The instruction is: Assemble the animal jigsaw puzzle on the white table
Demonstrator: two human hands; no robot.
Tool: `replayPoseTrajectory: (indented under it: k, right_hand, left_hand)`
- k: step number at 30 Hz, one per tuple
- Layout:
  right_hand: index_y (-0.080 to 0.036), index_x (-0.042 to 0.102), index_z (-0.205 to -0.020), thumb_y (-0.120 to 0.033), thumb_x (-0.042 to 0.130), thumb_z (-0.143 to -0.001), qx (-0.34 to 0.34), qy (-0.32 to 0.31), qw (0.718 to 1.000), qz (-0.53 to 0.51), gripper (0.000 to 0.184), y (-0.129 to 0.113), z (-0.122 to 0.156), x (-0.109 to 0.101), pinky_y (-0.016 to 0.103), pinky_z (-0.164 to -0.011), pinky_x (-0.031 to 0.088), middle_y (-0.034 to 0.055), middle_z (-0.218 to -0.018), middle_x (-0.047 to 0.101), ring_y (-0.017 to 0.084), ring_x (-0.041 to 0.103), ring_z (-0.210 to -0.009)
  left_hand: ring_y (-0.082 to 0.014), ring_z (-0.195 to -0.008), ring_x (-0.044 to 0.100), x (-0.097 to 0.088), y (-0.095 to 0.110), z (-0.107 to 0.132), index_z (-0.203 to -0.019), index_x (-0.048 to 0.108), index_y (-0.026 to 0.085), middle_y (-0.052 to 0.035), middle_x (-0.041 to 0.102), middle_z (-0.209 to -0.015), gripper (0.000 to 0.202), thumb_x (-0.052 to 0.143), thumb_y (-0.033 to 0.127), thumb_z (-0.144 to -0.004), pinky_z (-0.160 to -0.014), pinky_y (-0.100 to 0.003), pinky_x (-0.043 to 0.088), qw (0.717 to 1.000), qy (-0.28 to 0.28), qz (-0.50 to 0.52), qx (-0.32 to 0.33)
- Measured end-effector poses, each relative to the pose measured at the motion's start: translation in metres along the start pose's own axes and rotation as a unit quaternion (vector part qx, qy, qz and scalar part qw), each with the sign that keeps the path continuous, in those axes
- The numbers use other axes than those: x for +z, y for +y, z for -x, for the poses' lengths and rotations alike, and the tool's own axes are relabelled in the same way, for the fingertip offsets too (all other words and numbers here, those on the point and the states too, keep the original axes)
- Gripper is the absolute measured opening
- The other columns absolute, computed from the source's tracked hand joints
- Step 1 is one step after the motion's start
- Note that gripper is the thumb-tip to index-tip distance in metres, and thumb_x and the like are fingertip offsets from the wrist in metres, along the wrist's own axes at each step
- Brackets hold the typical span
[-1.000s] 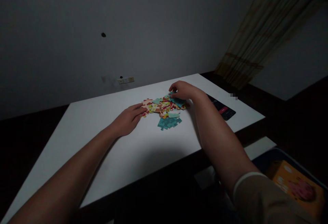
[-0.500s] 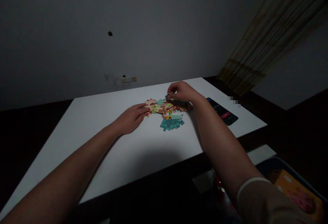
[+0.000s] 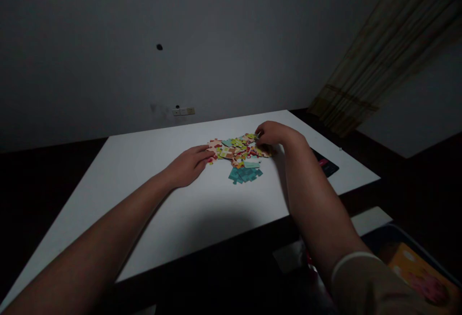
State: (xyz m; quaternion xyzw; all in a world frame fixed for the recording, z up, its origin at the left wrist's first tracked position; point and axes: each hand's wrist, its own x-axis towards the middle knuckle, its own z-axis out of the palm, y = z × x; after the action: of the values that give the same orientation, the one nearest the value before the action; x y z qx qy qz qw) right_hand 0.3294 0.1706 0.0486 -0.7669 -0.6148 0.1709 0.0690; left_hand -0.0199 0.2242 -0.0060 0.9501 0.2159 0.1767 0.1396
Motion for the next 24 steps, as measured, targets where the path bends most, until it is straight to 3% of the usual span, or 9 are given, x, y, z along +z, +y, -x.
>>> replayPoseTrajectory:
  k: [5,9,16,21,24]
  right_hand:
    - [-0.018,0.079,-0.093,-0.018,0.067,-0.08,-0.034,0.09,0.995,-0.003,0.017,-0.005,-0.001,-0.008,0.032,-0.071,0.049,0.0101,-0.085,0.076,0.023,0.068,-0.076]
    - [-0.021,0.079,-0.084,-0.022,0.075,-0.078,-0.07,0.124,0.99,-0.015,0.007,-0.008,-0.002,-0.008,0.032,-0.066,0.045,0.0073,-0.077,0.074,0.021,0.065,-0.07]
    - [-0.021,0.078,-0.073,-0.032,0.085,-0.072,-0.11,0.056,0.989,-0.087,0.014,-0.009,0.001,-0.003,0.03,-0.058,0.04,0.0033,-0.068,0.072,0.017,0.06,-0.061]
    - [-0.02,0.079,-0.093,-0.036,0.073,-0.086,-0.134,0.111,0.969,-0.178,0.018,-0.016,-0.004,0.002,0.03,-0.057,0.044,0.0037,-0.069,0.072,0.017,0.061,-0.057]
    - [-0.021,0.078,-0.093,-0.037,0.071,-0.088,-0.162,0.068,0.962,-0.207,0.018,-0.02,-0.009,0.011,0.03,-0.062,0.047,0.0041,-0.077,0.075,0.017,0.064,-0.064]
  left_hand:
    - [-0.0263,-0.141,0.048,0.001,-0.001,0.0,-0.141,0.06,0.026,-0.0073,0.051,-0.154,0.042,0.043,0.03,-0.103,-0.12,-0.05,0.039,1.0,0.001,-0.005,0.002]
    - [-0.0265,-0.141,0.049,0.001,-0.001,0.0,-0.14,0.061,0.026,-0.0078,0.052,-0.153,0.042,0.043,0.029,-0.103,-0.12,-0.051,0.039,1.0,0.004,-0.001,0.005]
    - [-0.027,-0.142,0.047,0.0,0.001,-0.001,-0.14,0.061,0.022,-0.0101,0.053,-0.151,0.042,0.043,0.029,-0.102,-0.12,-0.05,0.037,1.0,0.001,-0.002,0.006]
    - [-0.0262,-0.141,0.049,0.0,0.002,-0.001,-0.139,0.062,0.025,-0.0078,0.054,-0.151,0.041,0.044,0.029,-0.102,-0.12,-0.05,0.039,1.0,0.005,0.004,0.003]
    - [-0.0267,-0.14,0.05,0.0,0.002,-0.001,-0.139,0.062,0.025,-0.0075,0.054,-0.151,0.041,0.045,0.03,-0.102,-0.119,-0.051,0.039,1.0,0.012,0.005,0.004]
